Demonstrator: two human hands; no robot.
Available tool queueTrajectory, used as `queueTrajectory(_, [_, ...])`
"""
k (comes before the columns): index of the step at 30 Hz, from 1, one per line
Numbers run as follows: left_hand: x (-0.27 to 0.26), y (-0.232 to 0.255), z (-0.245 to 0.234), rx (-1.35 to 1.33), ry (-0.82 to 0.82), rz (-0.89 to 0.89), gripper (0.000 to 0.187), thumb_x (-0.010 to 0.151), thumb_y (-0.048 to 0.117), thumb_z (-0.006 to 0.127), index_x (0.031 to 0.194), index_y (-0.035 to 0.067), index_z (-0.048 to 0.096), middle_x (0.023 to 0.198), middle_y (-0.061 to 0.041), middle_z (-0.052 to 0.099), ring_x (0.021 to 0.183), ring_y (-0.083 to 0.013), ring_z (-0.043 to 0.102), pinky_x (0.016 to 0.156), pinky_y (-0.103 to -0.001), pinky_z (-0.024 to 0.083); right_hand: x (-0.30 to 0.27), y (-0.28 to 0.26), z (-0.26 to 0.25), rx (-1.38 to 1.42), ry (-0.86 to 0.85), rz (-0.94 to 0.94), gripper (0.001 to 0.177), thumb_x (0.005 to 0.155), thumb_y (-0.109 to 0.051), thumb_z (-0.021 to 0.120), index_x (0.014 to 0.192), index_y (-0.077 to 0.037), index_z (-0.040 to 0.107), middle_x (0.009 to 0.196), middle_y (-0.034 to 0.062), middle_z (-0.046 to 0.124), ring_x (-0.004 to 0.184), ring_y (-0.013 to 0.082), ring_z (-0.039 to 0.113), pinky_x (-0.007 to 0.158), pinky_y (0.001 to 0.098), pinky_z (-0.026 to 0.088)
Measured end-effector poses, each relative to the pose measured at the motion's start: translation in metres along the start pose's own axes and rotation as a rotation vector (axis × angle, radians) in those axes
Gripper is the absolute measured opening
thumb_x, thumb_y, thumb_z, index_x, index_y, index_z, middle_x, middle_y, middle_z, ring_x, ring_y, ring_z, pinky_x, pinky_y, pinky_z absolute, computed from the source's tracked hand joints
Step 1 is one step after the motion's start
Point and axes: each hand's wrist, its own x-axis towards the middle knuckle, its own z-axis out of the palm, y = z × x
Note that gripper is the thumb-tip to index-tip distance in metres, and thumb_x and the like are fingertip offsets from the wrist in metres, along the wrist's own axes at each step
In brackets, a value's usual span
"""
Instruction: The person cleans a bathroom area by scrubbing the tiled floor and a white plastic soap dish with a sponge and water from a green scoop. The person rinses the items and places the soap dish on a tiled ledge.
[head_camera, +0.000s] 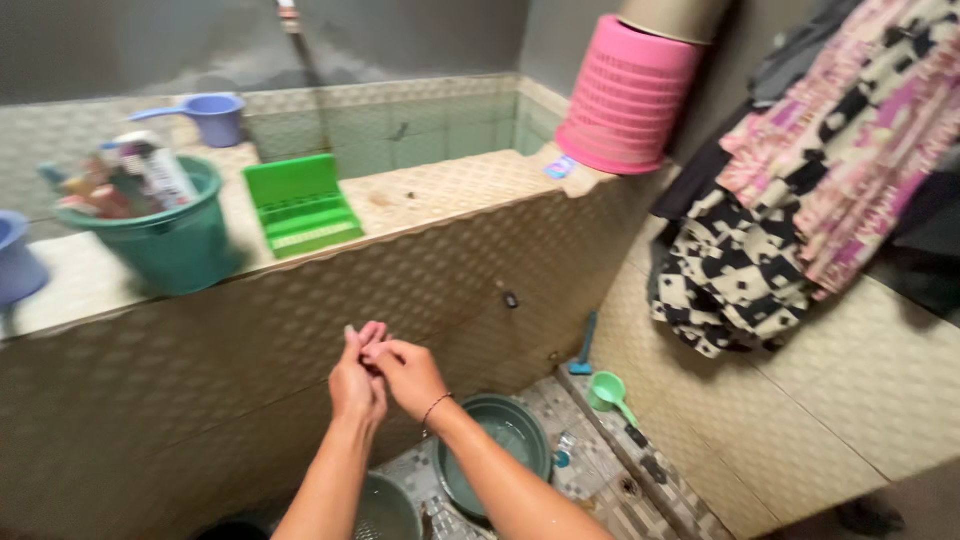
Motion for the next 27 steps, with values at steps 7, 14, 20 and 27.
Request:
queueTrajectory(7, [0.041, -0.103, 0.075, 0.114, -0.134, -0.202, 0.065, 0.108, 0.048, 0.032, 0.136, -0.002, 0.062, 0.135, -0.011, 0.069, 0.079, -0.0118, 0.062, 0.063, -0.026, 0.050, 0.017, 0.038, -0.133, 0.184, 0.197, 0.140, 0.022, 0.100, -0.014, 0.059, 0.108, 0.002, 0.073, 0.100, 0.0071, 0.076, 0.089, 0.0136, 0.071, 0.079, 0.0280, 0.058])
queueTrajectory(14, [0.088, -0.210, 0.132, 0.198, -0.219, -0.321, 0.055, 0.109, 0.041, 0.036, 0.138, 0.000, 0.059, 0.133, -0.013, 0.068, 0.082, -0.0164, 0.065, 0.063, -0.032, 0.054, 0.036, 0.076, -0.263, 0.144, 0.281, 0.200, 0.026, 0.101, -0.018, 0.058, 0.113, 0.001, 0.071, 0.104, 0.0074, 0.075, 0.092, 0.0141, 0.072, 0.080, 0.0291, 0.058])
queueTrajectory(20, [0.128, -0.294, 0.185, 0.169, -0.321, -0.493, 0.050, 0.103, 0.036, 0.044, 0.134, -0.001, 0.058, 0.123, -0.010, 0.070, 0.087, -0.0215, 0.068, 0.069, -0.040, 0.059, 0.049, 0.109, -0.373, 0.222, 0.335, 0.244, 0.028, 0.101, -0.018, 0.057, 0.119, -0.001, 0.069, 0.104, 0.0101, 0.074, 0.091, 0.0193, 0.074, 0.080, 0.0306, 0.061])
queueTrajectory(27, [0.140, -0.391, 0.233, 0.223, -0.331, -0.655, 0.051, 0.100, 0.043, 0.049, 0.130, 0.003, 0.062, 0.110, -0.011, 0.071, 0.081, -0.0239, 0.067, 0.073, -0.040, 0.058, 0.038, 0.148, -0.483, 0.230, 0.444, 0.353, 0.031, 0.102, -0.019, 0.057, 0.123, 0.000, 0.067, 0.106, 0.0097, 0.074, 0.088, 0.0176, 0.073, 0.074, 0.0304, 0.059])
